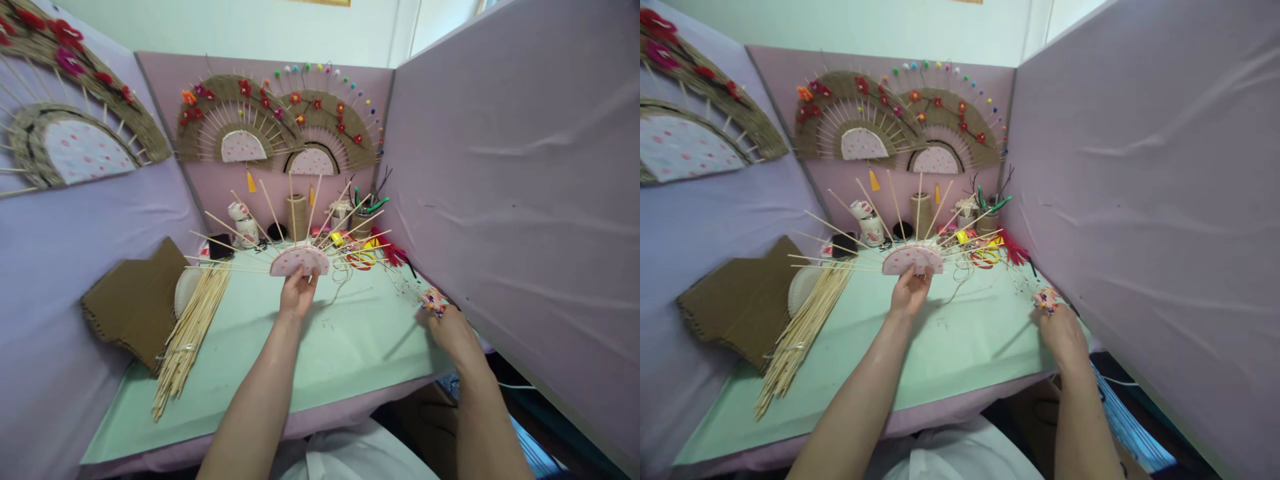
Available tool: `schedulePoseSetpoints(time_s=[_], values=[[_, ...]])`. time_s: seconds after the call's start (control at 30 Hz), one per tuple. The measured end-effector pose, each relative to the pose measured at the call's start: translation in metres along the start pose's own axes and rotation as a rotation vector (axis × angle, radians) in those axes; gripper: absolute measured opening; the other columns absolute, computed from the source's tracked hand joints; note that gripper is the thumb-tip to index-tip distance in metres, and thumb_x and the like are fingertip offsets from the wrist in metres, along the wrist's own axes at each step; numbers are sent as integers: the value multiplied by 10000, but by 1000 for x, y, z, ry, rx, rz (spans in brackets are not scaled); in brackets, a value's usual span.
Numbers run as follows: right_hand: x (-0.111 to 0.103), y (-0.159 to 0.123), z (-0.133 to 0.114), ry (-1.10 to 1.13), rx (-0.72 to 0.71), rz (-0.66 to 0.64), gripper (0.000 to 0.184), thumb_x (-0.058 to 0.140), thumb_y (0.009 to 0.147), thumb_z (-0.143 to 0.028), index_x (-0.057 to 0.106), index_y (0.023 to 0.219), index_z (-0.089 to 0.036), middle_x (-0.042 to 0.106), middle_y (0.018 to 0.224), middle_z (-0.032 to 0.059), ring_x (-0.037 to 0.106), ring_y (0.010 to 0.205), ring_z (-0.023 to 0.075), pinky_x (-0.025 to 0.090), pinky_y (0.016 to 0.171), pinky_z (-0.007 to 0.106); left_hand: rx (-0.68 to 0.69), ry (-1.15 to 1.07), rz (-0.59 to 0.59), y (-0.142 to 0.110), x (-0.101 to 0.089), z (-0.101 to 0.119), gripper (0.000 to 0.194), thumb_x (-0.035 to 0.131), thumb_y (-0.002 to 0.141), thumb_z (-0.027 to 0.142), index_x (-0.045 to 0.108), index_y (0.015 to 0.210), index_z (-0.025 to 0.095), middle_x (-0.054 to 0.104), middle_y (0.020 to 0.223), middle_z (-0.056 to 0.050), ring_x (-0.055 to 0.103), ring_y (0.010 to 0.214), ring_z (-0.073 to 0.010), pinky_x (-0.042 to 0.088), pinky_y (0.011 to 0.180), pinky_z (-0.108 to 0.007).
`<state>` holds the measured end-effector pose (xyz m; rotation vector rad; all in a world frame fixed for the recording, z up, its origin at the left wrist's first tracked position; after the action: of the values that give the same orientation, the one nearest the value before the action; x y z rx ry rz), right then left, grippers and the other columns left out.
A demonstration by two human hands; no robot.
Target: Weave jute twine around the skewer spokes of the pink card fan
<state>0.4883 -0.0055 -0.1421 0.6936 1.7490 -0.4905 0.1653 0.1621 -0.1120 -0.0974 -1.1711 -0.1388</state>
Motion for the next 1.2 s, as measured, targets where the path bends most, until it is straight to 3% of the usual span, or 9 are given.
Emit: schedulePoseSetpoints(time_s=[0.13, 0.27, 0.37, 0.5, 0.57, 0.7, 0.9, 1.1, 1.2], values=[[4, 1, 15, -88, 70, 56, 464, 429, 890, -370, 555, 1228, -79, 569, 1157, 274, 550, 1089, 390, 440, 811, 468, 61, 50, 2, 4, -5, 7, 222, 742, 701, 84, 639, 843, 220, 688, 877, 32, 621, 792, -79, 478, 710, -214], [-11, -8, 1, -36, 72, 230, 486, 489, 864, -392, 529, 1276, -137, 521, 1227, 251, 511, 1107, 406, 430, 828, 546, 117, 60, 17, 7, -8, 15, 247, 765, 687, 100, 638, 850, 235, 681, 878, 37, 616, 785, -74, 455, 660, -189], [-27, -23, -55, 205, -168, 326, 443, 512, 848, -326, 561, 1222, -93, 574, 1153, 240, 533, 1085, 360, 428, 882, 515, 135, 81, 28, 6, -7, 18, 253, 773, 674, 93, 636, 839, 228, 677, 854, 42, 616, 771, -70, 472, 677, -192], [-32, -57, -176, 748, -717, 176, 313, 533, 856, -395, 646, 1043, -171, 661, 1009, 116, 605, 935, 234, 459, 881, 397, 178, 145, 76, 2, -7, 23, 287, 803, 616, 72, 636, 808, 205, 654, 770, 50, 575, 645, -40, 406, 516, -133], [-28, -60, -217, 924, -743, 137, 311, 581, 823, -419, 653, 1010, -182, 664, 989, 91, 610, 898, 208, 468, 851, 363, 211, 176, 75, 0, -6, 28, 302, 819, 592, 81, 637, 803, 196, 634, 737, 55, 519, 566, -20, 318, 420, -124], [7, -44, -263, 1179, -562, -52, 354, 682, 708, -432, 657, 931, -158, 684, 944, 85, 612, 875, 204, 471, 813, 348, 304, 208, 84, -1, -6, 39, 331, 849, 540, 109, 627, 778, 170, 606, 705, 60, 414, 477, 8, 228, 366, -133], [29, -54, -279, 1312, -559, -228, 346, 636, 704, -516, 583, 708, -174, 637, 689, 21, 576, 657, 148, 470, 655, 286, 369, 240, 130, 0, -10, 41, 401, 886, 462, 186, 608, 748, 143, 564, 652, 64, 314, 417, 19, 183, 360, -159], [-9, -48, -274, 1418, -557, -297, 339, 561, 766, -545, 516, 733, -210, 517, 567, -48, 377, 423, 79, 296, 412, 218, 353, 295, 163, -2, -11, 38, 427, 885, 465, 219, 624, 795, 143, 566, 672, 46, 317, 430, 9, 153, 367, -179], [-40, -30, -276, 1408, -581, -201, 300, 599, 755, -501, 551, 715, -207, 464, 531, -61, 354, 439, 83, 272, 426, 223, 334, 299, 165, -2, -12, 37, 435, 888, 455, 212, 631, 800, 142, 579, 710, 34, 327, 447, 8, 147, 367, -179]])
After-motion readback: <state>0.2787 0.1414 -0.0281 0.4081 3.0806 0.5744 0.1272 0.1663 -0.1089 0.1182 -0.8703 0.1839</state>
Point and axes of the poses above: each hand's wrist, its own y-axis towards the middle knuckle, its own x-axis out of the palm, z = x × y, the point moved 9 cm from there along y, towards the middle knuckle
